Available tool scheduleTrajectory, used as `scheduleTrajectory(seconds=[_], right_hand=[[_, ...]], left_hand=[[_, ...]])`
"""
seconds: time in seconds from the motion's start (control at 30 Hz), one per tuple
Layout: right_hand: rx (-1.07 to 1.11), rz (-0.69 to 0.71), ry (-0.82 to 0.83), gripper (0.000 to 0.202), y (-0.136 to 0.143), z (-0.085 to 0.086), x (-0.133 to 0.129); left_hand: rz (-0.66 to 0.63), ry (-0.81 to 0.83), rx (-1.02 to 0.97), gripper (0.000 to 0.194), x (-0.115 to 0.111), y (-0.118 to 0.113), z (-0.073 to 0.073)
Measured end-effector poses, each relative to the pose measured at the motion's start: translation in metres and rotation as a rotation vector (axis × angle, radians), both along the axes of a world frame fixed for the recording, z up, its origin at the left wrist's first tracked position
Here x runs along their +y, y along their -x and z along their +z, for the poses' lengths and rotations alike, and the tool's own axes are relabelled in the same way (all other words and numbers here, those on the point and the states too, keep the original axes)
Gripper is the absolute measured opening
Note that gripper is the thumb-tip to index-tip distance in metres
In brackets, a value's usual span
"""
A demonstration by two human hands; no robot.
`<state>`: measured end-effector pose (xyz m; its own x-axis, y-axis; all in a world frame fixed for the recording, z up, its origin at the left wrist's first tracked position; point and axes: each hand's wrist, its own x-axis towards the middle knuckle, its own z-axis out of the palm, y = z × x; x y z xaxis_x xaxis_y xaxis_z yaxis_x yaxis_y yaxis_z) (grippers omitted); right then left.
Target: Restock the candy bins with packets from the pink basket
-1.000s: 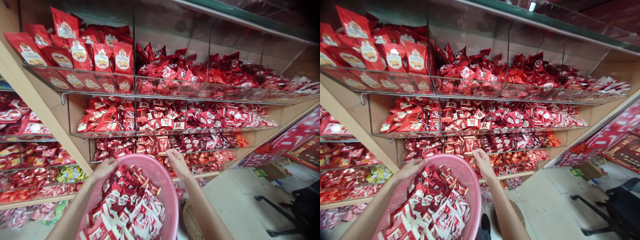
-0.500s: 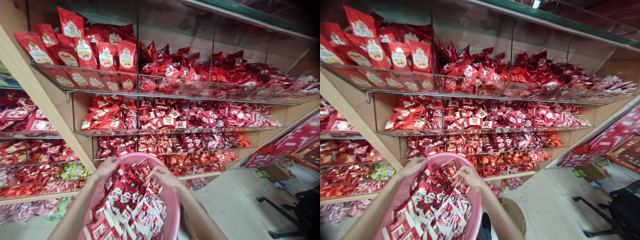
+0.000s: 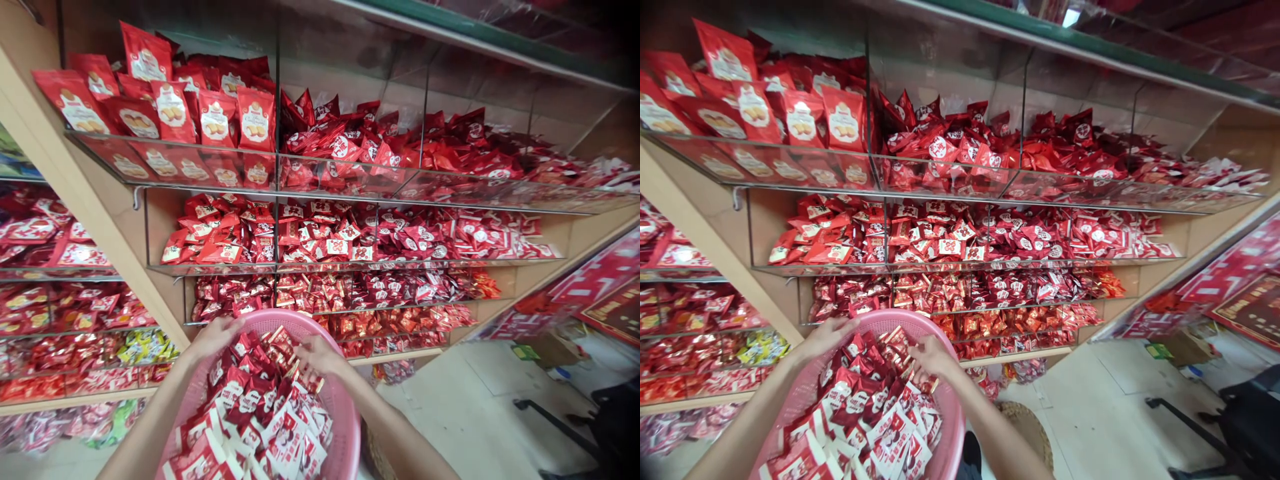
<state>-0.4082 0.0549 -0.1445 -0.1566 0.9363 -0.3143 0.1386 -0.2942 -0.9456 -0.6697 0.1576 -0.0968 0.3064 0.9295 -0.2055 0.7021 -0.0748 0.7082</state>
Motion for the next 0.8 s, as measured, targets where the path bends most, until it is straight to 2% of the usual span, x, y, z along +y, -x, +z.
scheduleTrajectory(seconds=[0.1,0.23,0.3,0.37,0.43,0.6,0.8], right_hand=[[-0.067,-0.021,0.027,0.034,-0.009,0.016,0.008],[-0.256,-0.269,-0.327,0.024,-0.023,0.043,0.035],[-0.365,-0.393,-0.427,0.018,-0.028,0.049,0.051],[-0.458,-0.437,-0.414,0.019,-0.028,0.05,0.063],[-0.546,-0.419,-0.351,0.023,-0.026,0.048,0.071],[-0.734,-0.431,-0.271,0.025,-0.015,0.045,0.077],[-0.79,-0.435,-0.282,0.022,-0.011,0.042,0.079]], left_hand=[[0.0,-0.002,0.006,0.052,0.0,0.0,0.001],[-0.001,-0.007,0.009,0.053,0.0,0.0,0.001],[-0.005,-0.015,0.026,0.054,0.0,0.0,0.001],[-0.009,-0.025,0.043,0.054,0.0,0.0,0.001],[-0.001,-0.03,0.04,0.052,0.0,-0.001,0.001],[0.022,-0.031,-0.029,0.045,-0.001,-0.002,0.003],[0.032,-0.011,-0.046,0.046,-0.002,-0.002,0.005]])
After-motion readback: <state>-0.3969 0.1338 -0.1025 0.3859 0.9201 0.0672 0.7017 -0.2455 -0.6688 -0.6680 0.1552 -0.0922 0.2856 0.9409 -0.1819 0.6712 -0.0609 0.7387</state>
